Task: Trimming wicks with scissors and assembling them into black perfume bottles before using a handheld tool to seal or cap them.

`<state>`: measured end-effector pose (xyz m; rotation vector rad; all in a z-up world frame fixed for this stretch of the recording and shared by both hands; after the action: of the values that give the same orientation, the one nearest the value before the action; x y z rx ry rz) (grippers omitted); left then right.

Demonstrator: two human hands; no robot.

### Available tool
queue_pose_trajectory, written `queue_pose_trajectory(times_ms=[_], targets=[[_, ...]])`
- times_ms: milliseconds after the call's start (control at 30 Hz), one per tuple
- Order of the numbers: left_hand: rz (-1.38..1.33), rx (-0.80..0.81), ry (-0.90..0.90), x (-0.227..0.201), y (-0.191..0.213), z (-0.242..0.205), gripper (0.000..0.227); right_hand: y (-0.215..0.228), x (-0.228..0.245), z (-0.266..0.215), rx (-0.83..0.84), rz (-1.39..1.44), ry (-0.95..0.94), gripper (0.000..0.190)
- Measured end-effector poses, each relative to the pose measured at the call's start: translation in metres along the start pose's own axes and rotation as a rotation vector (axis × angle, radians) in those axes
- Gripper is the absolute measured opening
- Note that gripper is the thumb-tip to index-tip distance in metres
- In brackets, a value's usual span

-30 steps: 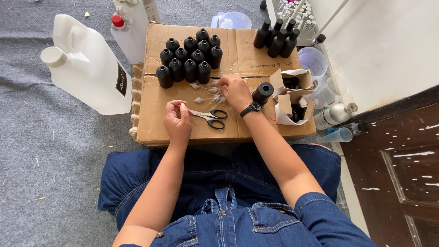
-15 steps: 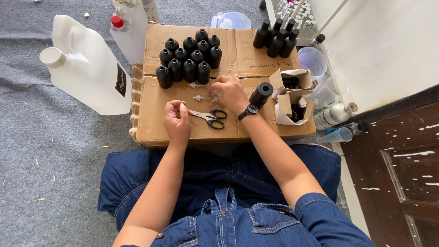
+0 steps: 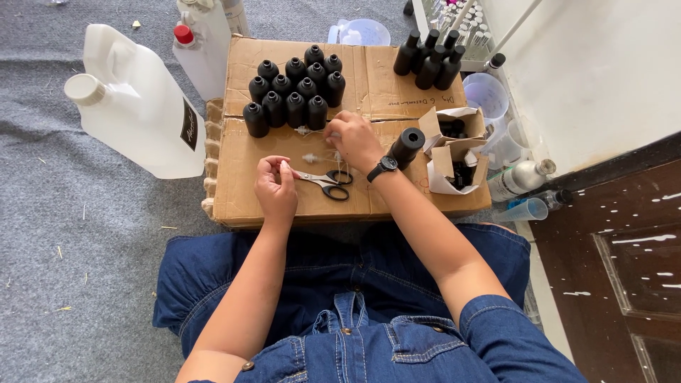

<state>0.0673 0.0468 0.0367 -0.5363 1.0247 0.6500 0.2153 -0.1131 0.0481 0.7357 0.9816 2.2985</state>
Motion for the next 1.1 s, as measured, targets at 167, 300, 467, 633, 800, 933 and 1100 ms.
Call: queue_pose_trajectory(times_ms=[167,300,467,633,800,933,1100], targets=[[-0.013,0.0,0.0,-0.001,-0.001,0.0,0.01,0.025,-0.009,0.001,-0.013,0.246,-0.166,0.007],[-0.026,-0.002,0.015,0.002,0.0,0.0,0.01,0.051,-0.001,-0.009,0.037,0.285,-0.204,0.004],[-0.017,0.002,0.022,-0.001,-0.001,-0.001,0.01,0.022,-0.016,-0.058,0.371,0.048,-0.333,0.009],[-0.008,0.003,0.014,0.001,-0.001,-0.002,0.009,0.022,0.009,-0.054,0.399,0.205,-0.391,0.011],[-0.015,0.009,0.005,-0.001,-0.001,-0.001,0.01,0.016,0.018,-0.039,0.25,0.463,-0.345,0.009],[-0.016,0.006,-0.006,-0.003,-0.001,-0.001,0.01,0.01,0.015,-0.037,0.165,0.53,-0.338,0.01],[-0.018,0.003,-0.003,-0.002,0.0,0.001,0.009,0.018,0.025,-0.037,0.086,0.513,-0.284,0.009]])
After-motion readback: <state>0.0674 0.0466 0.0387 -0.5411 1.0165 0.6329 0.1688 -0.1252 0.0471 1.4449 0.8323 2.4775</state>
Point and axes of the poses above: each hand's wrist, its own z-axis towards the middle knuckle, its own y-axis out of the back of the hand, x = y × z, the point moved 10 cm from there along z, towards the middle knuckle, and after that the axes turned 11 degrees about -x, right-handed, at the moved point
